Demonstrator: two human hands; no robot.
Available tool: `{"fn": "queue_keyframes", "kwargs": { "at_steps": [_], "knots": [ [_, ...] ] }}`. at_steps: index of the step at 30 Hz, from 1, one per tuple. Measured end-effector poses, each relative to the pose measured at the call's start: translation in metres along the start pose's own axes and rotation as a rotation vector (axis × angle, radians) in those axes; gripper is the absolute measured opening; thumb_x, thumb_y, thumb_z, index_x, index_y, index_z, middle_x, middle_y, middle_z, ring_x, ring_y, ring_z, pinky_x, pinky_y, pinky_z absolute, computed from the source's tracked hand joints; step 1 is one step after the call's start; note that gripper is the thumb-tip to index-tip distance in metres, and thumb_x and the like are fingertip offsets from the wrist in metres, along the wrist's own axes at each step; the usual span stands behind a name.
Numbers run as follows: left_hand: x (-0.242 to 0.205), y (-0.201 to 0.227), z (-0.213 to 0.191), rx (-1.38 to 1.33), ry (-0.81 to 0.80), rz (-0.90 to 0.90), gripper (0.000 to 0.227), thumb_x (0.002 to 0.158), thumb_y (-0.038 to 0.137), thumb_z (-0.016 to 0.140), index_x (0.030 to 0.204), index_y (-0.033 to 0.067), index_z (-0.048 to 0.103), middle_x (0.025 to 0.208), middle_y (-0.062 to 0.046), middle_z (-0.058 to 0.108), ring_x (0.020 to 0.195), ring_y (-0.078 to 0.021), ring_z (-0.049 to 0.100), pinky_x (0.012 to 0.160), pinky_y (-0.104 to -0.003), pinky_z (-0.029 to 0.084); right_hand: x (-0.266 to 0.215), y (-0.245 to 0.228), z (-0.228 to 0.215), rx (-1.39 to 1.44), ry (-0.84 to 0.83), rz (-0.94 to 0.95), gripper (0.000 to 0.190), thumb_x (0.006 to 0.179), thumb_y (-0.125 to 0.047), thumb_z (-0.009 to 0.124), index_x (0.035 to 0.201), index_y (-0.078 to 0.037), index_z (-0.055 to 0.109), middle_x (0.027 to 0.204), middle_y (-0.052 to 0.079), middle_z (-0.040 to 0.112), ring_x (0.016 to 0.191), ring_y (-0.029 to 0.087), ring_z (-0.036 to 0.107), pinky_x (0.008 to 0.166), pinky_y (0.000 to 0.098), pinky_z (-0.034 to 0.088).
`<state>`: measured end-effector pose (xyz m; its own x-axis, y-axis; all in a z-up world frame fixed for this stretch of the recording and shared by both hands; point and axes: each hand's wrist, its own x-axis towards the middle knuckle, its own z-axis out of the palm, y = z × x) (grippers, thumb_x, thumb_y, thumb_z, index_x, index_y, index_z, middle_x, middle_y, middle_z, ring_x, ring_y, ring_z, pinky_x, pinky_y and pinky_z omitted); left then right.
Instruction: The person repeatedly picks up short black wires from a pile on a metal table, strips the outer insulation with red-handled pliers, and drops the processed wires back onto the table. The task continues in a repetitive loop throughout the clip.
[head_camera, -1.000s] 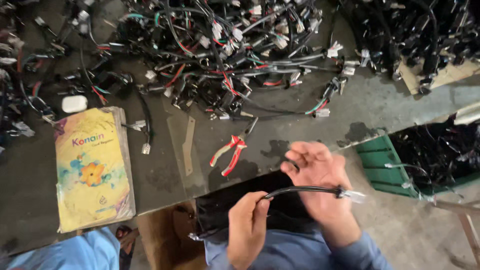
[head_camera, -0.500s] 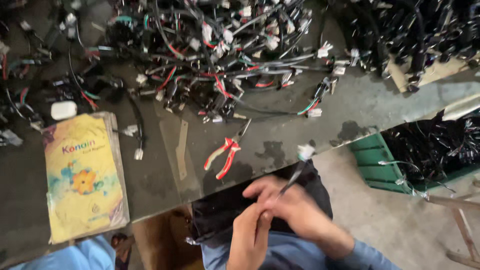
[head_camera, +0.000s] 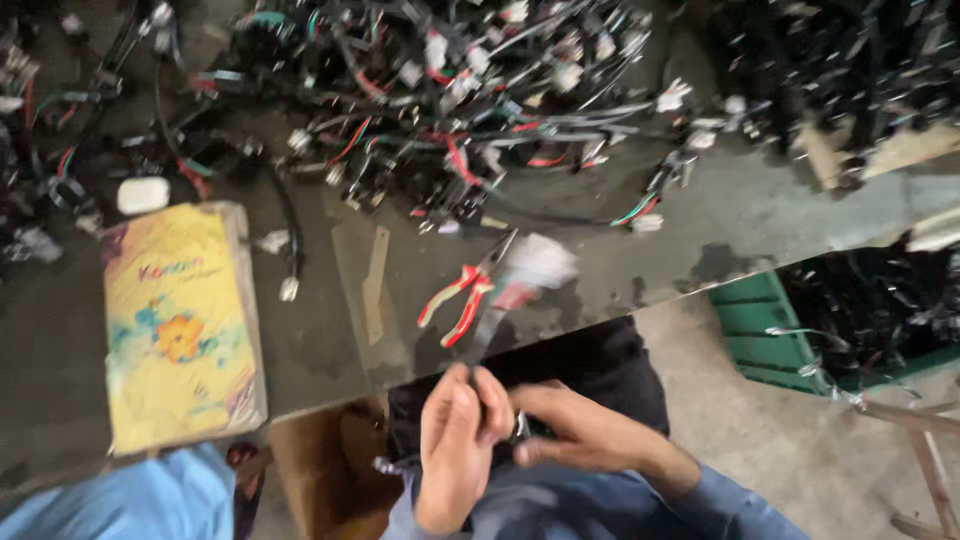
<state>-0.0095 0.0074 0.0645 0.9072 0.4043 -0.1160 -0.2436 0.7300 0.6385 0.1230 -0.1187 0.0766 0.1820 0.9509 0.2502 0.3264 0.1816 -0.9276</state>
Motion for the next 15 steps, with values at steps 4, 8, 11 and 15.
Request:
{"fn": "queue_keyframes", "kwargs": {
  "at_steps": [4,8,11,15],
  "knots": [
    [0.001,-0.005,0.001,-0.013,0.010,0.310,0.042,0.108,0.041,0.053,0.094,0.0022,0.046,0.081,-0.009,0.046,0.072,-0.0225,0.041,0.071,-0.039,0.039,-0.017,0.011,0.019,0.441,0.099,0.707,0.032,0.095,-0.029,0.063,0.114,-0.004,0.060,0.085,0.004,0.061,0.072,0.015,0.057,0.066,0.0282,0.051],
    [0.001,-0.019,0.003,-0.106,0.039,0.380,0.042,0.110,0.039,0.054,0.088,0.0058,0.042,0.078,-0.004,0.039,0.069,-0.0180,0.036,0.065,-0.036,0.034,-0.038,0.022,0.026,0.270,0.009,0.534,0.040,0.098,-0.040,0.061,0.110,-0.002,0.057,0.072,0.003,0.053,0.065,0.013,0.050,0.059,0.0291,0.045],
    [0.008,-0.018,0.000,-0.144,0.024,0.329,0.044,0.111,0.039,0.055,0.085,0.0071,0.041,0.075,-0.004,0.038,0.067,-0.0159,0.034,0.063,-0.035,0.032,-0.044,0.031,0.023,0.159,-0.030,0.401,0.042,0.099,-0.042,0.059,0.107,-0.001,0.056,0.071,0.002,0.049,0.065,0.012,0.045,0.058,0.0306,0.042],
    [0.012,-0.008,-0.001,-0.119,-0.020,0.244,0.049,0.106,0.047,0.054,0.086,0.0047,0.041,0.076,-0.004,0.038,0.065,-0.0164,0.035,0.061,-0.034,0.032,-0.050,0.041,0.017,0.355,-0.090,0.389,0.046,0.099,-0.048,0.062,0.096,-0.002,0.057,0.069,0.000,0.053,0.063,0.013,0.049,0.055,0.0321,0.041]
  ]
}}
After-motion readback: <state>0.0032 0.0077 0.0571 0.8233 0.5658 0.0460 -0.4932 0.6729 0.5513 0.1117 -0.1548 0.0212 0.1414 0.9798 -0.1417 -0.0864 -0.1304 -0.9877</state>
